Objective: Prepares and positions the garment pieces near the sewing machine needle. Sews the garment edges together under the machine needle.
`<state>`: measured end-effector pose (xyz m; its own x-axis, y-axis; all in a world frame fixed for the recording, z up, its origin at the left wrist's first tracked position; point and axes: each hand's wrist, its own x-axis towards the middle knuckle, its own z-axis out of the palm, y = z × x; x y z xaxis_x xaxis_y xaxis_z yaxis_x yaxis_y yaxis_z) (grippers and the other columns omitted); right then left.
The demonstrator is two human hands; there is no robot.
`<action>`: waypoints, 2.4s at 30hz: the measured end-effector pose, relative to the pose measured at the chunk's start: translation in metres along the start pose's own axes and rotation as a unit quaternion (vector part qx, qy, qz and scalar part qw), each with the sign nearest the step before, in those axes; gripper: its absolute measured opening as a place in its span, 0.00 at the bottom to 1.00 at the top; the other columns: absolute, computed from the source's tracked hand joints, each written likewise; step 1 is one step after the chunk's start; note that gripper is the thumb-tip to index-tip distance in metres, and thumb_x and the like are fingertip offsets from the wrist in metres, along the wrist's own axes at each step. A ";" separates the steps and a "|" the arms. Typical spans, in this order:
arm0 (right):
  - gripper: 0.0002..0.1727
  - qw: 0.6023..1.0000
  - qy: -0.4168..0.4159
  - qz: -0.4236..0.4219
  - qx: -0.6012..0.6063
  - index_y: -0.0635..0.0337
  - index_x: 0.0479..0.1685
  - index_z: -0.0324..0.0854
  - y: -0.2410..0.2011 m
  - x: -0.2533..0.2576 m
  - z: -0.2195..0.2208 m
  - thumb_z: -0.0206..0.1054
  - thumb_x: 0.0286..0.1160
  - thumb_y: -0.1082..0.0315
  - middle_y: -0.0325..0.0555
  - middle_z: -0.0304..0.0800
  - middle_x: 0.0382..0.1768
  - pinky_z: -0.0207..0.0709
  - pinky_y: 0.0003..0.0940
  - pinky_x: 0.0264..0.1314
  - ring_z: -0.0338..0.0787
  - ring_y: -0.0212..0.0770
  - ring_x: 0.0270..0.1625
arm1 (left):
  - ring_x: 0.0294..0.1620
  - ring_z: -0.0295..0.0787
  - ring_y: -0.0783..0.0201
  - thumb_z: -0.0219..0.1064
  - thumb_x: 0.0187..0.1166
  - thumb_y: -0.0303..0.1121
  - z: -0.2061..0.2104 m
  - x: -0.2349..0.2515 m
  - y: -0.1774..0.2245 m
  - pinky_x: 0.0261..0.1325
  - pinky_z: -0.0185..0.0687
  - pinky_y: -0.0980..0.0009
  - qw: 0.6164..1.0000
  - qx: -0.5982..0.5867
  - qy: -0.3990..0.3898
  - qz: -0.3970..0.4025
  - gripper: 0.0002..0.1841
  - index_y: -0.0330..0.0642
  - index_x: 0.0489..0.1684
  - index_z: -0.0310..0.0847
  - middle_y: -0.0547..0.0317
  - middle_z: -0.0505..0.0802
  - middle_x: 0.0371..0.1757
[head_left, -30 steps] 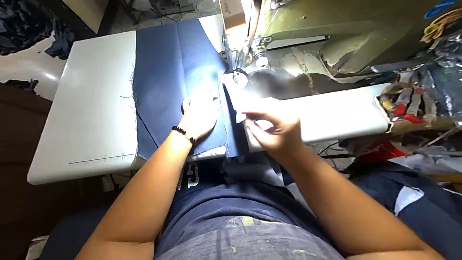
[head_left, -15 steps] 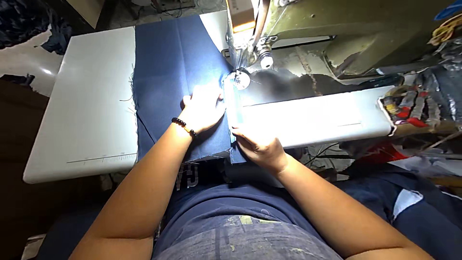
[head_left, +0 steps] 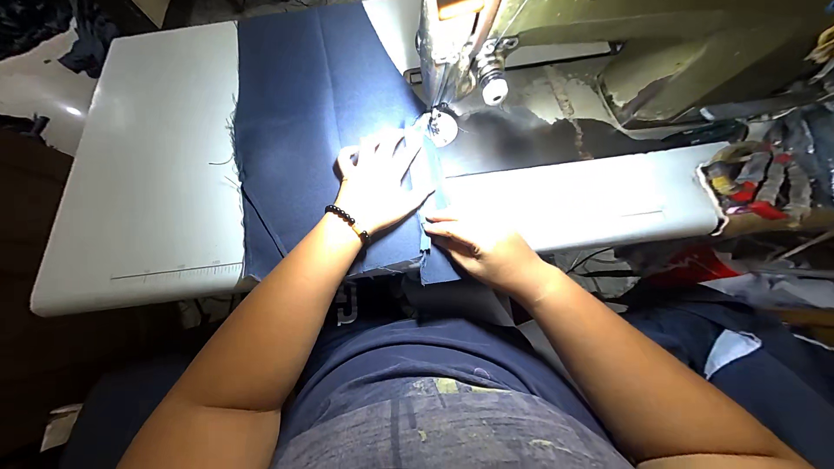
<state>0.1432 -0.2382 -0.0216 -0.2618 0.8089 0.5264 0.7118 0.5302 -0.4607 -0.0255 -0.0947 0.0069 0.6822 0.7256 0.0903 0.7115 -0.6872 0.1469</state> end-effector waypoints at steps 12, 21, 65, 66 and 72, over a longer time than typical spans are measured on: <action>0.14 0.998 0.025 -0.022 0.046 0.58 0.46 0.97 0.006 -0.007 0.000 0.64 0.74 0.75 0.55 0.95 0.56 0.80 0.36 0.72 0.91 0.46 0.65 | 0.94 0.55 0.55 0.45 0.80 0.66 0.009 0.001 -0.006 0.86 0.45 0.38 0.998 -0.033 -0.002 0.055 0.42 0.53 0.94 0.59 0.59 0.65 0.94; 0.13 0.997 0.021 -0.038 0.056 0.60 0.42 0.96 0.009 -0.007 -0.001 0.63 0.76 0.76 0.56 0.95 0.54 0.81 0.37 0.70 0.91 0.47 0.63 | 0.95 0.53 0.56 0.45 0.80 0.69 0.010 0.000 -0.007 0.88 0.41 0.36 0.998 -0.041 -0.001 0.053 0.43 0.54 0.93 0.61 0.61 0.65 0.94; 0.11 1.000 -0.004 0.013 0.006 0.61 0.39 0.95 0.008 -0.013 -0.019 0.63 0.74 0.72 0.51 0.96 0.55 0.81 0.37 0.72 0.91 0.45 0.66 | 0.96 0.50 0.54 0.46 0.79 0.70 0.007 0.020 0.005 0.87 0.39 0.32 0.996 -0.042 -0.046 0.063 0.44 0.53 0.92 0.61 0.63 0.63 0.94; 0.12 1.000 -0.005 0.014 0.003 0.61 0.39 0.95 0.008 -0.013 -0.019 0.63 0.74 0.72 0.51 0.96 0.55 0.80 0.37 0.73 0.91 0.45 0.66 | 0.96 0.49 0.54 0.45 0.79 0.70 0.006 0.020 0.005 0.87 0.39 0.32 0.996 -0.042 -0.049 0.063 0.44 0.53 0.92 0.61 0.64 0.63 0.95; 0.11 1.000 -0.017 0.023 -0.008 0.61 0.39 0.94 0.009 -0.009 -0.019 0.64 0.75 0.71 0.50 0.95 0.56 0.80 0.36 0.73 0.91 0.44 0.67 | 0.96 0.50 0.55 0.46 0.78 0.70 0.007 0.023 0.003 0.87 0.39 0.32 0.996 -0.048 -0.044 0.065 0.44 0.53 0.91 0.63 0.64 0.63 0.95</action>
<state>0.1643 -0.2457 -0.0164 -0.2502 0.8407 0.4803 0.7337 0.4883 -0.4725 -0.0069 -0.0805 0.0028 0.7828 0.6215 0.0289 0.5994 -0.7658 0.2331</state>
